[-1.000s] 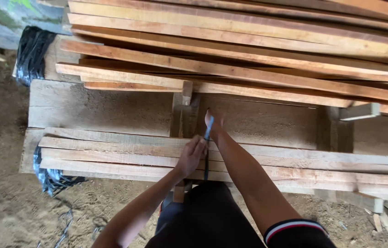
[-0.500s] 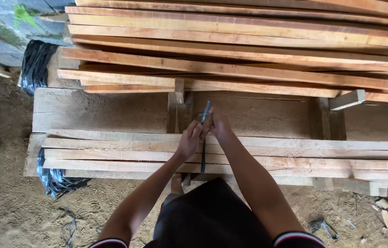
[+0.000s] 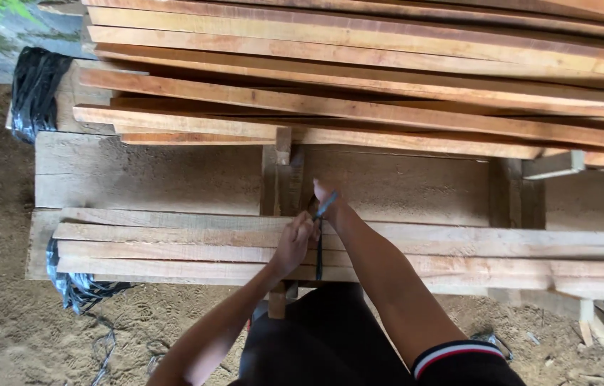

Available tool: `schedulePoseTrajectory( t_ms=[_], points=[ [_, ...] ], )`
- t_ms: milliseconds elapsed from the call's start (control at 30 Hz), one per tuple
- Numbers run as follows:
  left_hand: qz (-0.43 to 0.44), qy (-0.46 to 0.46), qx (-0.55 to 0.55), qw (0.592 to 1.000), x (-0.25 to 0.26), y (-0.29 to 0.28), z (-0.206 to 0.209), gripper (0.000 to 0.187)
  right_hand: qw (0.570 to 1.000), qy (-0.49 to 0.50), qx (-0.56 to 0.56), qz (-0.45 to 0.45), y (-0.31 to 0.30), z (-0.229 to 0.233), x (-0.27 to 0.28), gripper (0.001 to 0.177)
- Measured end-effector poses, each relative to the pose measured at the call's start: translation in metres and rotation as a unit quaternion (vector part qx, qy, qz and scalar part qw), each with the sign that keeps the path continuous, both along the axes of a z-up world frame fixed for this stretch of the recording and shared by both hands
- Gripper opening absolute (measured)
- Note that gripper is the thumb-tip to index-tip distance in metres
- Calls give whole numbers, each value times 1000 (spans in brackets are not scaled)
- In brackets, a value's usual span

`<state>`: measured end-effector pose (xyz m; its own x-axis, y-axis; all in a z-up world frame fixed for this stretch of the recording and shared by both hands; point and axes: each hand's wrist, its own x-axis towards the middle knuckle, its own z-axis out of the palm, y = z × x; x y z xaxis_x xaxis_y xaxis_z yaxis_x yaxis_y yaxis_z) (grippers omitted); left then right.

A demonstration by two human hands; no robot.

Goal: The user is bundling several long wooden planks together using black rubber strips as ties.

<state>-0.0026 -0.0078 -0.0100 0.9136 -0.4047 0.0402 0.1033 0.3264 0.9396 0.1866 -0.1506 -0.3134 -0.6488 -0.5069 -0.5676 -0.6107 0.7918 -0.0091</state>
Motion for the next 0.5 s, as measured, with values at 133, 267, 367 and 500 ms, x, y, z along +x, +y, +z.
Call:
schedulePoseTrajectory(
  t_ms=[133, 267, 367, 500],
  points=[
    [7, -12, 25, 1000, -1, 3, 1, 34, 692, -58, 33, 719, -80, -62, -62, 34],
    [-16, 11, 94, 995, 5, 5, 38, 33, 237, -49, -141, 960, -65, -75, -100, 23],
    [-44, 17, 125, 991, 6, 3, 29, 35, 223, -32, -122, 967, -73, -149, -82, 29],
    [-52, 58, 119, 990, 14, 1, 42, 37, 166, -256, -319, 897, -63, -5, -71, 19]
  ],
)
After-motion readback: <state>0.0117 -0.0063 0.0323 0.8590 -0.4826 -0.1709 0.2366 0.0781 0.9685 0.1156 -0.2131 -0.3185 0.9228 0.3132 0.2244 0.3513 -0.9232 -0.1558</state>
